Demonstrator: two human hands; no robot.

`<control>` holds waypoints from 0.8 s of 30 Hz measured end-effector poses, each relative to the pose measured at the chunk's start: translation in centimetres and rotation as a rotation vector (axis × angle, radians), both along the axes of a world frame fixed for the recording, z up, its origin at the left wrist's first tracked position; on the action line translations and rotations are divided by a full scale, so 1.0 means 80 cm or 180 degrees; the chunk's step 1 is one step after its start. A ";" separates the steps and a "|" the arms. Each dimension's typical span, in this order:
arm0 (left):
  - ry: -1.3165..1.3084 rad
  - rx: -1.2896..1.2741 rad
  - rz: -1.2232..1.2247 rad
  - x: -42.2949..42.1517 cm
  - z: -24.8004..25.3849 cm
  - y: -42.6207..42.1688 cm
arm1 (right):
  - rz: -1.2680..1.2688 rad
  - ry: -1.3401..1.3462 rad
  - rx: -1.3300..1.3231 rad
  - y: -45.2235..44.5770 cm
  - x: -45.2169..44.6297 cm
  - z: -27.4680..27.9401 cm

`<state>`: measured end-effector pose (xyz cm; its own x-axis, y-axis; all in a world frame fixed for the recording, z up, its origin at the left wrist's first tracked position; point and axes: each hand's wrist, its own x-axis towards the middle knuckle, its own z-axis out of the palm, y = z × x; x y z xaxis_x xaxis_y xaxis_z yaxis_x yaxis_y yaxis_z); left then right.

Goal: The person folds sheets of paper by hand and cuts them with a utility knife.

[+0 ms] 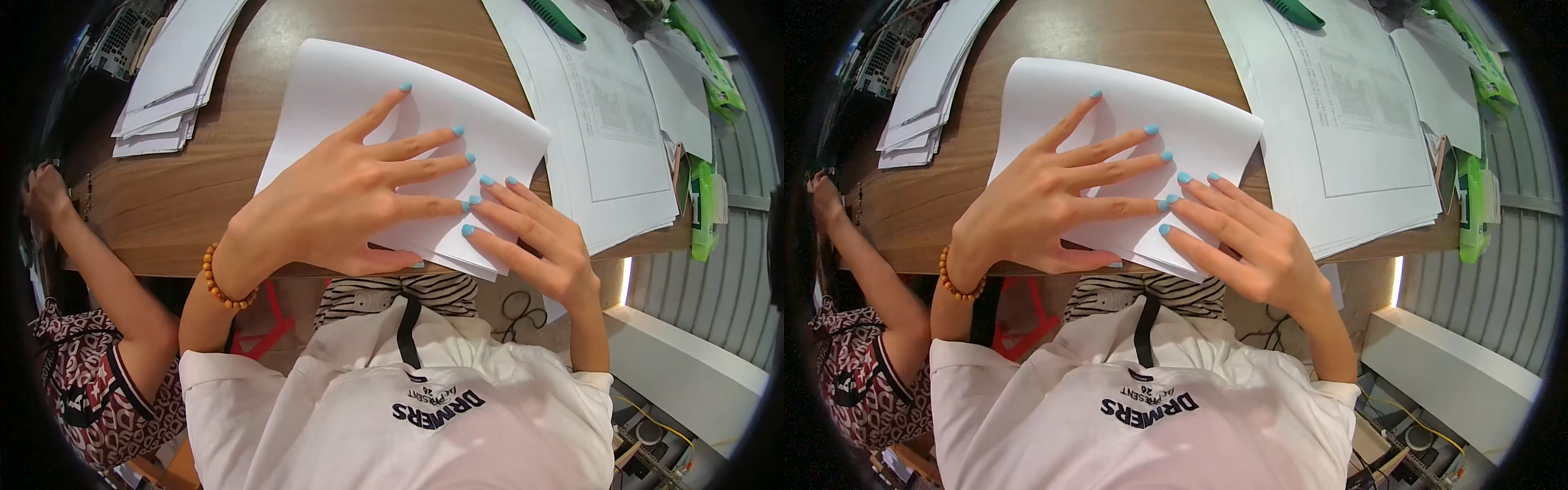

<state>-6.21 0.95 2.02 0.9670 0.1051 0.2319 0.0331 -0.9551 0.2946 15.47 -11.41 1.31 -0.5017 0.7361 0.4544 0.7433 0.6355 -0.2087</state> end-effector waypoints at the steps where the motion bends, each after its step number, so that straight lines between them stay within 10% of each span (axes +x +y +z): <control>1: 0.0001 -0.0008 0.0000 0.000 -0.001 0.000 | 0.0000 0.0001 -0.0008 -0.002 0.000 0.000; 24: -0.0269 -0.0127 -0.0090 0.002 -0.003 -0.002 | 0.0229 0.0254 -0.0534 -0.010 0.014 -0.008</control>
